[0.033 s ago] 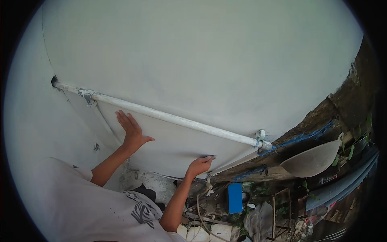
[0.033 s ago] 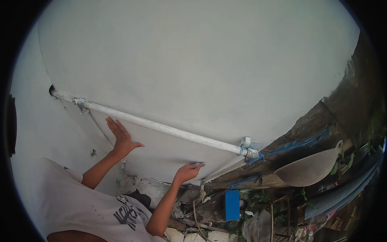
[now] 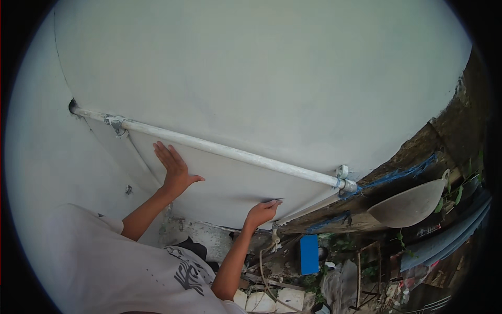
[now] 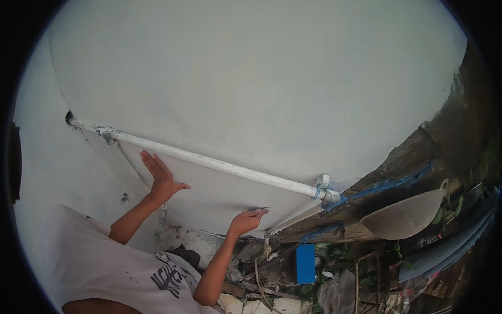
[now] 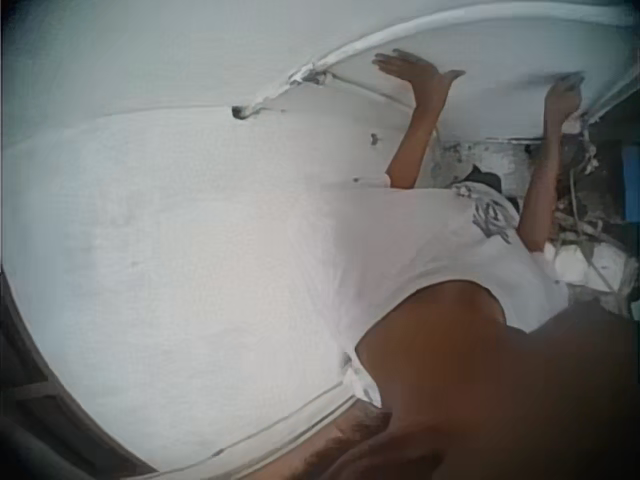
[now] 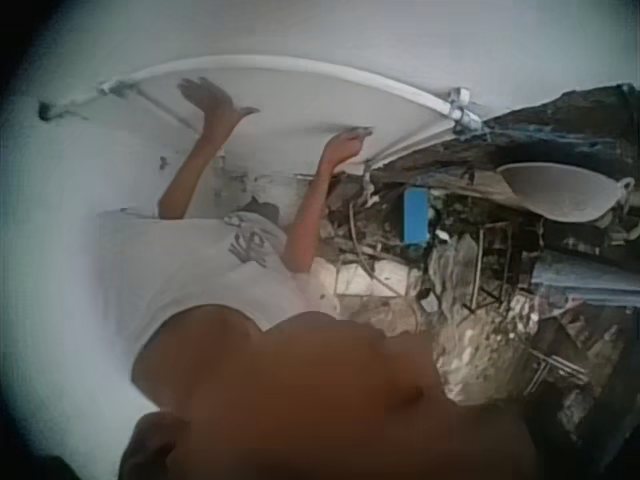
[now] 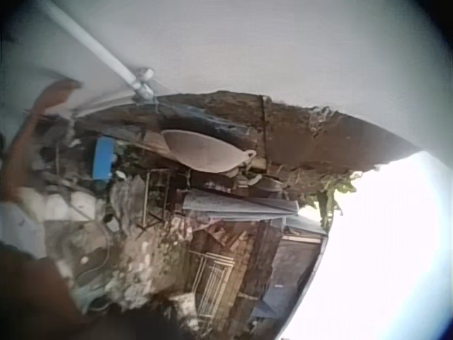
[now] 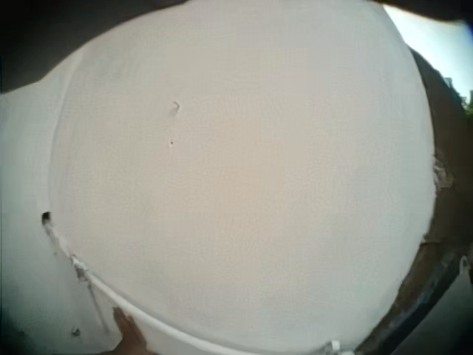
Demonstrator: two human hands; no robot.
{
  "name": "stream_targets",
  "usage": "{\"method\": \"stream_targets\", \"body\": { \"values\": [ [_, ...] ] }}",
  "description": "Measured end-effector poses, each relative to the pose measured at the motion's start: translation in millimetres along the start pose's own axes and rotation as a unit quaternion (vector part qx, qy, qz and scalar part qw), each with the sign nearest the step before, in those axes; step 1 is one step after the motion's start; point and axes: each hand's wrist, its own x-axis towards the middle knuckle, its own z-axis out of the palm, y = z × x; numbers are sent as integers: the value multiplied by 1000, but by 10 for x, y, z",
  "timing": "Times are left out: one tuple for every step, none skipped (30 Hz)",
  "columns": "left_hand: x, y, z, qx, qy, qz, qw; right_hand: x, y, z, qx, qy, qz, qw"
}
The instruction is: Sanding a wall surface using a piece of sandpaper.
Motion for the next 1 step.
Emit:
{"method": "stream_targets", "body": {
  "values": [
    [78, 95, 53, -3, -4, 8, 1000, 87, 113, -22, 13, 20, -38, 999]
  ]
}}
